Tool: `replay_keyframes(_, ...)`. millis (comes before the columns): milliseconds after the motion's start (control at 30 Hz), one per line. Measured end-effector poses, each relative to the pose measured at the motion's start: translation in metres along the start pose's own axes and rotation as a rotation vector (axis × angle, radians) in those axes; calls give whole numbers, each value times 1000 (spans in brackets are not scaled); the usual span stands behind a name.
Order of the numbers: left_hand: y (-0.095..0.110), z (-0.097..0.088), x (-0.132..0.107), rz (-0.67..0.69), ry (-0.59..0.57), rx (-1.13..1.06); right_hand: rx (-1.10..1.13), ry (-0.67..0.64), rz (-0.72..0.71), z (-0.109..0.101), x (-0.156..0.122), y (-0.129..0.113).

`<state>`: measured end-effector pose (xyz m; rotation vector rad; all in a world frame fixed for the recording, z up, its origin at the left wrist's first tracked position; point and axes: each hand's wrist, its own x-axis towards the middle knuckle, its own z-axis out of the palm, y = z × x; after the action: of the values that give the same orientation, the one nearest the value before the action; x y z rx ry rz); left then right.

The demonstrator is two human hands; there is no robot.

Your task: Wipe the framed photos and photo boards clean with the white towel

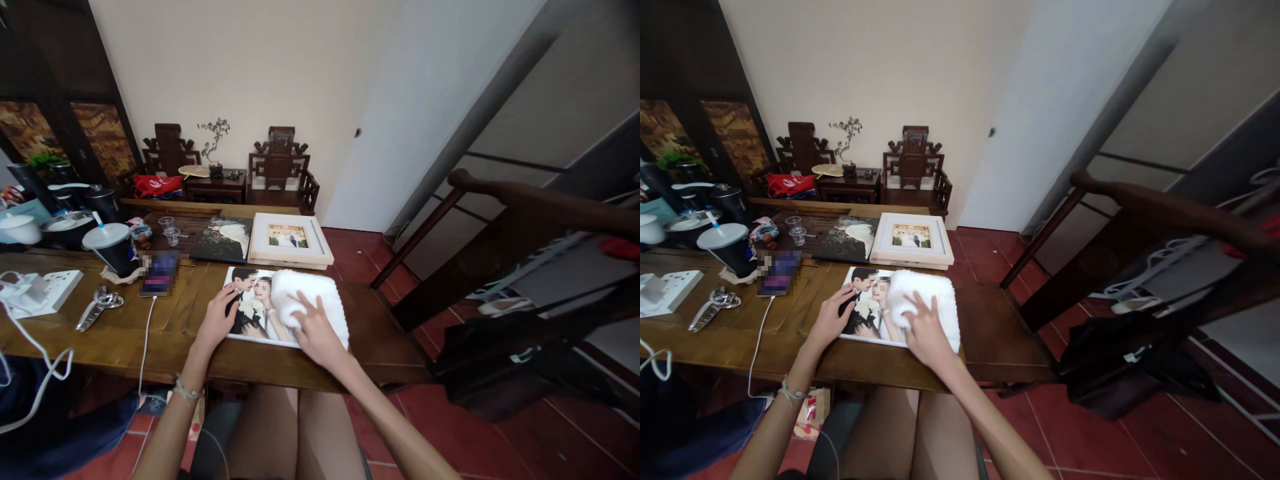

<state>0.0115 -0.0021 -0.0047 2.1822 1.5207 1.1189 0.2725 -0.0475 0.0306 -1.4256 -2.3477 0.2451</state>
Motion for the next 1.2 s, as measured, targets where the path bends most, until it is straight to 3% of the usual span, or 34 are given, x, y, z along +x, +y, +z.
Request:
replay_keyframes(100,-1,1,0,5,-4,8,68,-65,-111,-3,-47,-25)
replay_keyframes(200,-1,1,1,19,-5,11,164,-106,-140,-10,-67,-34)
replay_keyframes(300,1,0,1,25,-9,4,147,-50,-60,-16,-50,-22)
replay_keyframes(433,4,-3,0,14,-33,-10,-17,-9,150,-17,8,7)
replay_keyframes(533,5,-4,0,6,-28,-13,-50,18,178,-13,46,23)
replay_keyframes(600,5,-5,1,0,-15,-18,-49,44,158,-9,58,25)
replay_keyframes(700,4,-5,2,-8,-1,-20,-50,60,127,-3,47,14)
replay_keyframes(900,2,-4,4,17,17,-5,19,19,-20,-8,-38,-24)
replay_keyframes(1000,0,-3,5,24,10,-7,55,-27,-45,-21,-63,-31)
replay_keyframes(1100,0,-4,6,30,-4,-3,30,-71,38,-30,-52,-23)
replay_keyframes(1200,1,-5,6,24,-10,-1,-31,-39,128,-29,-13,-4)
